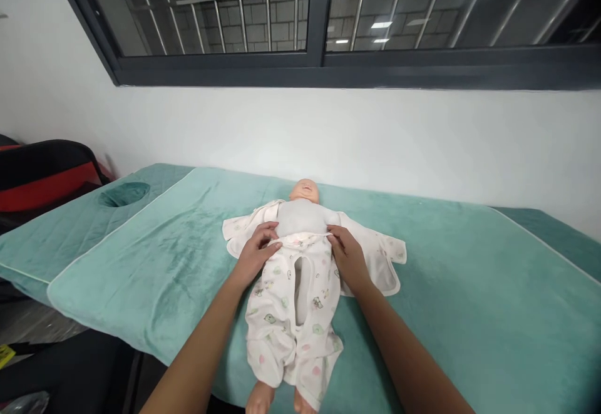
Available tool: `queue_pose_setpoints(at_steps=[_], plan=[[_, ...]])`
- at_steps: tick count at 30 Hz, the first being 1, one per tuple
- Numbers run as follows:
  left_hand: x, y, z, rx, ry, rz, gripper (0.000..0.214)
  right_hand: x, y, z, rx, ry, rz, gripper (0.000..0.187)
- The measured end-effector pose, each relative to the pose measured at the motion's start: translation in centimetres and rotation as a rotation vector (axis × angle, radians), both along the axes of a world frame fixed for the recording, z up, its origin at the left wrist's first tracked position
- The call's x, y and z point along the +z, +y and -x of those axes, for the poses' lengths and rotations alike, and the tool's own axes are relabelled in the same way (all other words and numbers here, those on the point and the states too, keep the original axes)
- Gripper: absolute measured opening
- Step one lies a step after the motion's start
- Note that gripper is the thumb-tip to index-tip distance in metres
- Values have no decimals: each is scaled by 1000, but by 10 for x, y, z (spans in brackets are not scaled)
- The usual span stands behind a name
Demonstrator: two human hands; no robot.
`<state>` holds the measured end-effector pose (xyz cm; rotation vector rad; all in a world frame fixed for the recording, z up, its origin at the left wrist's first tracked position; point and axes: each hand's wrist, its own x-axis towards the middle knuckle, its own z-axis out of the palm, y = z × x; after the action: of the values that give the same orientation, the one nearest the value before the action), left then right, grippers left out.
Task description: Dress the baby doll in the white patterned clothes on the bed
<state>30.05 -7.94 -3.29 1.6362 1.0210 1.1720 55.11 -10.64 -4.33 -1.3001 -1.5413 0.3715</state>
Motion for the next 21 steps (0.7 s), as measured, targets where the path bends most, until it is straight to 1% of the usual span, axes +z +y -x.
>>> queue_pose_setpoints(at_steps=[2,4,6,8,10,13,15,17,19,21], plan=[[3,2,1,-40,37,27,22,3,1,4,-52,56,123,25],[8,7,0,-24,63,30,23,6,4,6,-104,67,202,26],[14,18,-2,65,127,-8,21,10,10,7,-147,59,228,25],[20,33,-8,161,224,-59,19,12,20,4,-170,65,232,24],[23,50,-15,195,276,-77,17,14,33,-1,-164,90,245,24],[17,68,-27,197,193,-53,16,13,48,-8,-103,159,294,30],[9,73,-31,223,137,-41,17,11,51,-9,-74,208,320,34],[3,73,-30,225,118,-18,20,9,48,-6,-76,248,320,33],[1,70,-25,173,104,10,23,8,41,-2,-91,262,298,30],[3,66,-18,87,114,32,23,9,36,1,-91,228,265,26]])
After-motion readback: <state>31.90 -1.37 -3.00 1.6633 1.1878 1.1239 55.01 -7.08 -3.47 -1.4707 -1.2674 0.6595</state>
